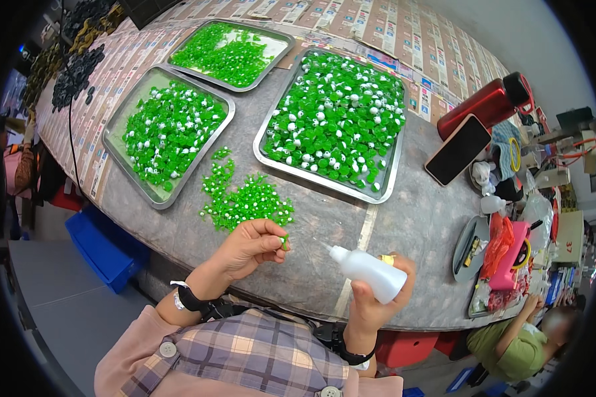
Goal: The person assembles small green and white plastic components by hand. They pick up a green piece, apply a small amount of liquid from a squeeze bottle, and attach a white piece to it. The finished assemblies are placed into metal trays on the table.
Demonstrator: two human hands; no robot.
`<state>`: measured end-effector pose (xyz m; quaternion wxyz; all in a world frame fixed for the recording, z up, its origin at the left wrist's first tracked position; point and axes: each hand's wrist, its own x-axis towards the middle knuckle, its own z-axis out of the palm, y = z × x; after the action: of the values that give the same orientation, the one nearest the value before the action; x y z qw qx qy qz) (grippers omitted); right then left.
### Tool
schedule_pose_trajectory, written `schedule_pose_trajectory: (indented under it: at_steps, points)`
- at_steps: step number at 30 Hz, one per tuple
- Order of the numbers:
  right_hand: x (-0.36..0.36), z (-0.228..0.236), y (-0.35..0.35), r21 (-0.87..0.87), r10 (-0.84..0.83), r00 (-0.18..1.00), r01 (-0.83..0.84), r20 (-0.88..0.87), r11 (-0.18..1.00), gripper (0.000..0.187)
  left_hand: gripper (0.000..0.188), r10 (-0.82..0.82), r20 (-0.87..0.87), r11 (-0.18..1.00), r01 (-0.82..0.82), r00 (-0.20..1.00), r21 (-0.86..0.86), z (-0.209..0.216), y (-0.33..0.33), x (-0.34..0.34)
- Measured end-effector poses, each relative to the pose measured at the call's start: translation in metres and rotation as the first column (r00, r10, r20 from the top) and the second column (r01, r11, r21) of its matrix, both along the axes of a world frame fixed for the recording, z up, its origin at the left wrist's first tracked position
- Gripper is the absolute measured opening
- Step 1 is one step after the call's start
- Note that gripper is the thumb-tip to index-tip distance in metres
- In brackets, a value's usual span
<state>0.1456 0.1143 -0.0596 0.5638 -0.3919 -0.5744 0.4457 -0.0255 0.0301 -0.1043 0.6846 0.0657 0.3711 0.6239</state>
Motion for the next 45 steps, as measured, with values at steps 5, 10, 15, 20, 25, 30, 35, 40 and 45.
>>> schedule_pose_trajectory:
  at_steps: [5, 10, 15, 20, 25, 30, 35, 40, 45]
  points:
    - [-0.006, 0.001, -0.003, 0.153, -0.005, 0.999, -0.002, 0.045, 0.988, 0.059, 0.011, -0.020, -0.005, 1.000, 0.020, 1.000, 0.018, 0.000, 0.000, -0.001]
    - [-0.010, -0.003, -0.008, 0.285, 0.020, 0.995, -0.048, 0.101, 0.957, 0.061, 0.010, -0.029, 0.006, 0.999, 0.029, 1.000, 0.024, 0.001, -0.001, -0.001]
    - [-0.017, 0.001, -0.013, 0.248, 0.021, 0.993, -0.049, 0.115, 0.967, 0.057, 0.010, -0.036, 0.010, 0.999, 0.036, 0.999, 0.029, 0.002, -0.002, 0.000]
    - [-0.020, 0.005, -0.014, 0.213, 0.018, 0.992, -0.045, 0.124, 0.976, 0.056, 0.011, -0.041, 0.012, 0.999, 0.040, 0.999, 0.036, 0.003, -0.003, 0.001]
    - [-0.021, 0.005, -0.014, 0.247, -0.019, 0.991, -0.014, 0.130, 0.969, 0.055, 0.012, -0.043, 0.009, 0.998, 0.043, 0.999, 0.051, 0.003, -0.003, 0.001]
    - [-0.015, 0.002, -0.012, 0.273, 0.058, 0.985, -0.102, 0.164, 0.957, 0.055, 0.011, -0.045, 0.008, 0.997, 0.045, 0.999, 0.062, 0.003, -0.003, 0.001]
    - [-0.021, 0.008, -0.016, 0.203, -0.017, 0.983, -0.022, 0.184, 0.979, 0.058, 0.011, -0.051, 0.007, 0.997, 0.051, 0.999, 0.060, 0.002, -0.003, 0.001]
    - [-0.018, 0.009, -0.013, 0.223, -0.048, 0.985, 0.010, 0.163, 0.975, 0.058, 0.010, -0.044, -0.006, 0.998, 0.045, 0.999, 0.038, 0.004, -0.003, 0.001]
    - [-0.019, 0.004, -0.012, 0.260, -0.086, 0.975, 0.030, 0.207, 0.965, 0.057, 0.010, -0.050, -0.012, 0.998, 0.050, 0.999, 0.037, 0.005, -0.003, 0.001]
